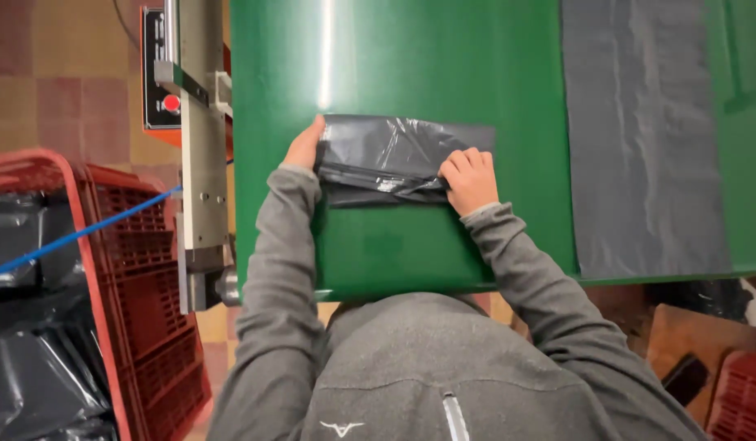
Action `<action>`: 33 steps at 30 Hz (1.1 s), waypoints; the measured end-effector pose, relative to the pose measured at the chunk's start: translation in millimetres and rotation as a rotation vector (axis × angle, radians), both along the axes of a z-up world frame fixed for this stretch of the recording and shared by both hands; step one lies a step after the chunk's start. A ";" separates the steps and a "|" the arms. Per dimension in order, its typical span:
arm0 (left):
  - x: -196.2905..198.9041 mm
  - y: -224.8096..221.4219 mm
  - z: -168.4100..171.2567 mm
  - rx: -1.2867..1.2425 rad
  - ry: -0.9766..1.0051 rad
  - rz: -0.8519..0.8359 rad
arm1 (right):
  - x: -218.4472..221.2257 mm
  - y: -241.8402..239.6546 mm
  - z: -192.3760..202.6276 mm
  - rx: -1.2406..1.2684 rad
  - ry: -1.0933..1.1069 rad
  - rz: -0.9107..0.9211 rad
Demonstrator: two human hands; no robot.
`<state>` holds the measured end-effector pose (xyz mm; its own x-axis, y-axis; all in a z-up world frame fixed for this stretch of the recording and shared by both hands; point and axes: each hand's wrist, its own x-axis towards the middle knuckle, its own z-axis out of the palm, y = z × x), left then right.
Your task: The recorder is folding gray plastic bags on a conveyor belt and stacking them in a crate.
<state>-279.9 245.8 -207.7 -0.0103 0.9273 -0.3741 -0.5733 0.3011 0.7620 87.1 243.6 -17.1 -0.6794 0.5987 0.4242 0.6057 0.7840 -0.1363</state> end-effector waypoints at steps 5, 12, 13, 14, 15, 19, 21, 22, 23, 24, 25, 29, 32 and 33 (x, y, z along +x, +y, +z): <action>48.4 -86.1 143.7 0.265 0.937 0.137 | 13.8 -8.8 0.1 -0.025 0.009 0.015; 76.4 -126.4 175.6 0.962 2.046 -0.049 | 4.8 -33.9 32.6 -0.082 -0.090 -0.021; 72.8 -123.0 146.2 0.903 2.084 -0.342 | -9.4 -42.0 43.6 -0.130 -0.114 0.024; 70.4 -125.0 116.1 0.838 2.090 -0.651 | -22.3 -55.9 53.7 -0.189 -0.137 0.063; 85.1 -123.9 138.2 0.850 2.082 -0.666 | -30.1 -71.4 39.7 -0.197 -0.136 0.048; 121.4 -86.6 197.7 0.772 1.477 -1.049 | -28.9 -102.1 -26.8 -0.363 0.119 0.179; 128.1 -62.0 179.4 0.833 1.116 -0.950 | -6.7 -122.2 -63.5 -0.417 0.258 0.158; 128.1 -37.2 157.5 0.679 0.851 -0.923 | 3.0 -125.5 -78.8 -0.758 0.343 -0.151; 128.9 -12.3 135.8 0.520 0.590 -0.885 | 12.9 -128.8 -93.7 -1.097 0.415 -0.465; 126.0 -1.8 108.4 0.522 0.586 -0.902 | 14.4 -119.4 -87.5 -1.098 0.425 -0.481; 123.6 8.8 81.4 0.356 0.641 -0.877 | 16.6 -110.0 -80.8 -1.306 0.693 -0.727; 146.9 17.9 92.4 0.462 1.185 -0.610 | 43.3 -66.1 -101.5 -1.754 1.810 -0.559; 169.3 -4.8 105.5 0.434 1.400 -0.361 | 59.3 -57.0 -113.2 -1.832 1.596 -0.648; 175.2 -13.1 107.6 0.443 1.399 -0.368 | 69.4 -64.9 -100.5 -1.824 1.606 -0.650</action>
<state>-104.8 232.8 -100.1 0.1398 0.9893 0.0419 0.7226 -0.1308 0.6788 156.5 178.7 -117.6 -0.2047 0.6819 -0.7022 -0.5501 -0.6735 -0.4937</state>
